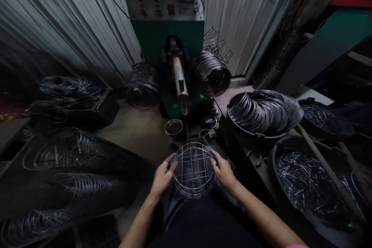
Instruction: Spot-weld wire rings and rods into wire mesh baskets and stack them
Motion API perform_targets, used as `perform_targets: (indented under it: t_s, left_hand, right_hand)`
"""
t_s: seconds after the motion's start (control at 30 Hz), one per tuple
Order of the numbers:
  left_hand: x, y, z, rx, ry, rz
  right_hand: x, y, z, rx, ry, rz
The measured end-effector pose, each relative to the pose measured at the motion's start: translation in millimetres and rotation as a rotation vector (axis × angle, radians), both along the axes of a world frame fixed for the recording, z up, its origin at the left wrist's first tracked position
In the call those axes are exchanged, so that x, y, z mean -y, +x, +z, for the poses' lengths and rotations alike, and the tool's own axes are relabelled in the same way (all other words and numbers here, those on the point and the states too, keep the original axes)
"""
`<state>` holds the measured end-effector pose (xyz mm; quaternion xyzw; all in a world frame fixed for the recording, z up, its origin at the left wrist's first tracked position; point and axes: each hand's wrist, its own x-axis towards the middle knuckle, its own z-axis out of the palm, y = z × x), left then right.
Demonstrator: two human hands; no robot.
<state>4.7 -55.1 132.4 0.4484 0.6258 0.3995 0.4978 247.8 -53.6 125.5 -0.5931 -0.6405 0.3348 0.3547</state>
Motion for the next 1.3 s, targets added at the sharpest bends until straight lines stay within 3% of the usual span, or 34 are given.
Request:
perform_targets:
  t_s: [0.07,0.17,0.4,0.63,0.83,0.97,1.17,1.3]
  left_hand:
    - [1.5,-0.5,-10.6,-0.191,0.019,-0.062]
    - [3.5,1.0,-16.1,-0.291,0.027,-0.115]
    - [6.7,1.9,-22.5,-0.268,0.068,-0.143]
    - [15.5,2.7,-33.3,-0.159,0.063,-0.081]
    - [20.3,4.8,-35.2,-0.207,0.129,-0.077]
    - [17.5,0.6,-33.4,-0.357,0.139,-0.184]
    - [22.7,-9.6,-18.0,-0.628,0.081,-0.475]
    - [28.3,-6.8,-17.5,-0.727,0.101,-0.528]
  right_hand:
    - [1.3,0.6,-8.0,0.093,0.014,0.01]
    - [2.0,2.4,-15.0,0.18,0.018,0.008]
    - [2.9,8.4,-15.0,0.138,-0.019,0.03]
    - [-2.2,10.1,-17.6,0.003,-0.021,0.072]
    - [2.0,12.4,-24.5,-0.037,0.015,0.082]
    - [1.0,14.4,-27.3,-0.056,-0.031,0.076]
    - [0.8,13.2,-25.9,-0.198,-0.144,0.026]
    - [3.1,12.5,-24.5,-0.239,-0.189,0.013]
